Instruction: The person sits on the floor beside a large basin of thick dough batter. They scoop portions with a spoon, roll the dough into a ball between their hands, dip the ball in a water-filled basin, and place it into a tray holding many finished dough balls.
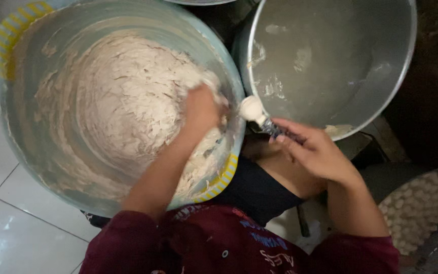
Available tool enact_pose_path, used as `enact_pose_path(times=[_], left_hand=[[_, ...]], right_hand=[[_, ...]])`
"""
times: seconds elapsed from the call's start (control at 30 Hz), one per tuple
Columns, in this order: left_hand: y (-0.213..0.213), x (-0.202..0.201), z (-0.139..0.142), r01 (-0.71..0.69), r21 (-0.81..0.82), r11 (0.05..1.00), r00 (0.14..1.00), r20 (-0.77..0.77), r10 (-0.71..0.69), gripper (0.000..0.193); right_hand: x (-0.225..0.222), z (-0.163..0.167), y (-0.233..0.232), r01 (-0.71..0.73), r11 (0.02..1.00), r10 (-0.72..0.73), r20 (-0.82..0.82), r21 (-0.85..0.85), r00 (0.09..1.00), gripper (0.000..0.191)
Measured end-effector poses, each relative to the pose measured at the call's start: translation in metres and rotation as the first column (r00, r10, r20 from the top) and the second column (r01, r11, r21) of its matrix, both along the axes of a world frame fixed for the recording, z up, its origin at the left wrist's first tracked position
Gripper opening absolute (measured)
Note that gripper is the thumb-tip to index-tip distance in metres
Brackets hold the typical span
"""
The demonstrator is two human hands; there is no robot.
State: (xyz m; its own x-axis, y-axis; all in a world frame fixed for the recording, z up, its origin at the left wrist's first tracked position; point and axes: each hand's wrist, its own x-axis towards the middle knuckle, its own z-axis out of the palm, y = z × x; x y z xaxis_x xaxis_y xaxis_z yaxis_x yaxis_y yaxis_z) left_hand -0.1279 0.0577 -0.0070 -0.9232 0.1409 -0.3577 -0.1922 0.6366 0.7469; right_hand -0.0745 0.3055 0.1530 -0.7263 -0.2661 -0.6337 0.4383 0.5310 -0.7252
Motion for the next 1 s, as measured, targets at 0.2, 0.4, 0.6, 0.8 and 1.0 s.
enact_pose_path(times=[0.2,0.4,0.6,0.8,1.0], left_hand=[[-0.016,-0.020,-0.012,-0.063,-0.151,0.987,0.990,-0.134,0.042,0.042],[-0.011,0.026,-0.020,-0.030,-0.103,0.994,0.994,-0.112,0.019,0.039],[-0.028,0.029,-0.005,-0.141,-0.083,0.987,0.987,-0.084,0.134,0.048],[-0.039,0.004,0.024,-0.177,-0.058,0.983,0.931,-0.334,0.148,0.045],[-0.061,-0.016,0.019,-0.177,-0.107,0.978,0.924,-0.360,0.127,0.040]], right_hand=[[-0.017,-0.009,0.012,0.080,0.909,0.059,-0.317,0.408,0.946,0.051],[-0.030,0.000,0.005,0.057,0.844,0.289,-0.542,0.533,0.790,0.041],[-0.035,0.111,-0.043,-0.097,0.524,0.595,-0.282,0.846,0.753,0.039],[-0.030,0.192,-0.088,-0.129,0.619,0.710,-0.482,0.775,0.514,0.036],[-0.028,0.214,-0.121,-0.155,0.704,0.680,-0.595,0.693,0.429,0.046]])
